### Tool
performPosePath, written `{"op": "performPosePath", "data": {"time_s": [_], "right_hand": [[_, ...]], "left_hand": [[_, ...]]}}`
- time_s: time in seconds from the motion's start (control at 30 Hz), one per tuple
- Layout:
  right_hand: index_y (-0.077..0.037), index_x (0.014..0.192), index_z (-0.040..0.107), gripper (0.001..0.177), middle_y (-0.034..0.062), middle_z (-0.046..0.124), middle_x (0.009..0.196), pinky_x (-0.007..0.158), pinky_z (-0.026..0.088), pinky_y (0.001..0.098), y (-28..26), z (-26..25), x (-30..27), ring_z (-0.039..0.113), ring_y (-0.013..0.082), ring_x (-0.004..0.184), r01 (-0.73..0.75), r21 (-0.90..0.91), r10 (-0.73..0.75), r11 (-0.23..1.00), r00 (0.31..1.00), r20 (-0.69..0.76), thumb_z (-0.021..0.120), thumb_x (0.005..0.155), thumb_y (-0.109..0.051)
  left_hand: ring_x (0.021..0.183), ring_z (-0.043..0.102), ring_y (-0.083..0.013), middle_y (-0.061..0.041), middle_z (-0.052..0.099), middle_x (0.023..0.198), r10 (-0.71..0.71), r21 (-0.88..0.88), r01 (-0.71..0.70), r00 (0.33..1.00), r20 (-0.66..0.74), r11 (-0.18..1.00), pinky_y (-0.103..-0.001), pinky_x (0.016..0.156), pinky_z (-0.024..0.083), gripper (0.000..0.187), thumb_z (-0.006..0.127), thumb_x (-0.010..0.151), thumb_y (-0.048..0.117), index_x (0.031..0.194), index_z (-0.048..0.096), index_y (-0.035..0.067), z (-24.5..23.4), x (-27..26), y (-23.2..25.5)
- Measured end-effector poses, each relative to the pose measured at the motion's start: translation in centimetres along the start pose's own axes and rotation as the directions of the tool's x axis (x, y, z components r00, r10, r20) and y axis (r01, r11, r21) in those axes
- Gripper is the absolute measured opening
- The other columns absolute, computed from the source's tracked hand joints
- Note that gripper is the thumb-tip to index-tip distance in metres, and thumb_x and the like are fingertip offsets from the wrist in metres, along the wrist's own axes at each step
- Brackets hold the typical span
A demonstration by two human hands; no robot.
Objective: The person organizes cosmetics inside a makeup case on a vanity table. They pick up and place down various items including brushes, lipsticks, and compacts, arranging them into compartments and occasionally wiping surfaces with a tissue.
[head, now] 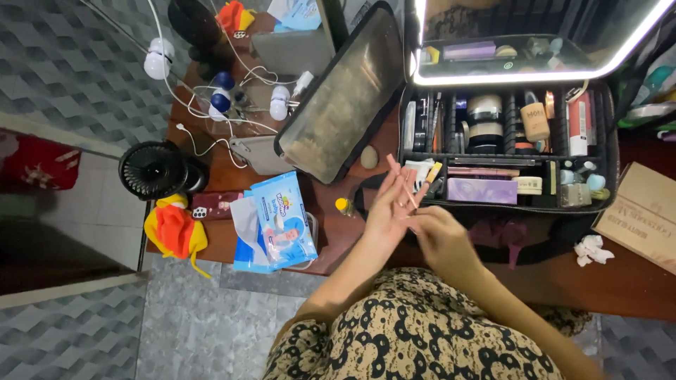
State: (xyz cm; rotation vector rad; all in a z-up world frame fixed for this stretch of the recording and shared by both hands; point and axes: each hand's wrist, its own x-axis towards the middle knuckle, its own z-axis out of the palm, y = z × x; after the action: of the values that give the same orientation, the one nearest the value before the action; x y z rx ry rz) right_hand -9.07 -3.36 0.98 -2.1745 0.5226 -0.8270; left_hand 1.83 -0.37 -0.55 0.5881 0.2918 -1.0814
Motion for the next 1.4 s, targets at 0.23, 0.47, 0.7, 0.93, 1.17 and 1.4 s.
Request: {"op": "performPosePath", "data": {"time_s": [0.23, 0.47, 0.7, 0.93, 1.17, 1.4], "right_hand": [[-0.008, 0.103, 0.062, 0.024, 0.0086, 0.056, 0.088, 0.068, 0.045, 0.0295, 0.1, -6.2, -1.5, 0.054, 0.0143, 0.07, -0.512, 0.284, 0.559, 0.811, 0.82, -0.119, 0.05, 0.084, 0.0], [0.003, 0.108, 0.056, 0.026, 0.0139, 0.054, 0.08, 0.058, 0.048, 0.0269, 2.4, -7.0, -5.2, 0.054, 0.0156, 0.061, -0.511, 0.547, 0.687, 0.663, 0.705, -0.174, 0.041, 0.086, 0.007], [-0.008, 0.079, 0.065, 0.027, 0.0079, 0.057, 0.078, 0.061, 0.048, 0.0293, 4.3, -5.4, -6.4, 0.058, 0.0177, 0.063, -0.638, 0.27, 0.676, 0.721, 0.734, -0.07, 0.043, 0.073, 0.007], [-0.016, 0.082, 0.061, 0.015, 0.008, 0.059, 0.06, 0.058, 0.048, 0.033, 5.4, -0.2, -5.7, 0.06, 0.0233, 0.059, -0.308, -0.535, 0.448, 0.787, 0.881, 0.154, 0.049, 0.073, -0.018], [-0.016, 0.066, 0.061, 0.008, 0.0004, 0.053, 0.048, 0.041, 0.045, 0.0312, 9.8, 5.8, -5.4, 0.055, 0.0196, 0.047, 0.178, -0.782, 0.205, 0.598, 0.909, 0.363, 0.059, 0.063, -0.023], [-0.016, 0.075, 0.064, 0.016, 0.0083, 0.064, 0.068, 0.06, 0.049, 0.0413, 4.0, 2.5, -3.2, 0.061, 0.0322, 0.071, -0.408, -0.361, 0.522, 0.838, 0.791, 0.318, 0.062, 0.068, -0.031]], "left_hand": [[0.078, 0.061, -0.0325, -0.014, 0.057, 0.095, 0.234, 0.616, -0.405, 0.91, 0.342, 0.676, -0.033, 0.059, 0.056, 0.048, 0.062, 0.075, -0.001, 0.118, 0.045, 0.013, 3.4, 8.8, -0.9], [0.102, 0.053, -0.0354, -0.02, 0.053, 0.112, 0.393, 0.874, -0.479, 0.791, 0.469, -0.08, -0.047, 0.085, 0.047, 0.057, 0.061, 0.075, 0.031, 0.123, 0.04, 0.011, 3.9, 14.3, -1.3], [0.117, 0.042, -0.0285, -0.009, 0.047, 0.125, 0.428, 0.82, -0.558, 0.777, 0.462, 0.127, -0.04, 0.094, 0.039, 0.037, 0.052, 0.088, 0.016, 0.124, 0.045, 0.017, 4.0, 4.4, 2.8], [0.082, 0.059, -0.0221, -0.005, 0.06, 0.08, 0.554, 0.847, -0.528, 0.686, 0.471, -0.066, -0.031, 0.077, 0.048, 0.01, 0.051, 0.086, 0.015, 0.086, 0.061, 0.012, -1.1, -3.1, 2.6], [0.078, 0.052, -0.0171, -0.004, 0.043, 0.092, 0.174, 0.621, -0.048, 0.974, -0.143, 0.782, -0.036, 0.075, 0.053, 0.023, 0.048, 0.078, -0.004, 0.098, 0.046, 0.008, -13.6, -2.4, -3.0], [0.104, 0.047, -0.035, -0.017, 0.046, 0.114, -0.063, 0.259, 0.091, 0.991, -0.114, 0.961, -0.048, 0.089, 0.042, 0.044, 0.055, 0.081, 0.006, 0.12, 0.037, 0.0, -11.6, -3.1, -2.1]]}}
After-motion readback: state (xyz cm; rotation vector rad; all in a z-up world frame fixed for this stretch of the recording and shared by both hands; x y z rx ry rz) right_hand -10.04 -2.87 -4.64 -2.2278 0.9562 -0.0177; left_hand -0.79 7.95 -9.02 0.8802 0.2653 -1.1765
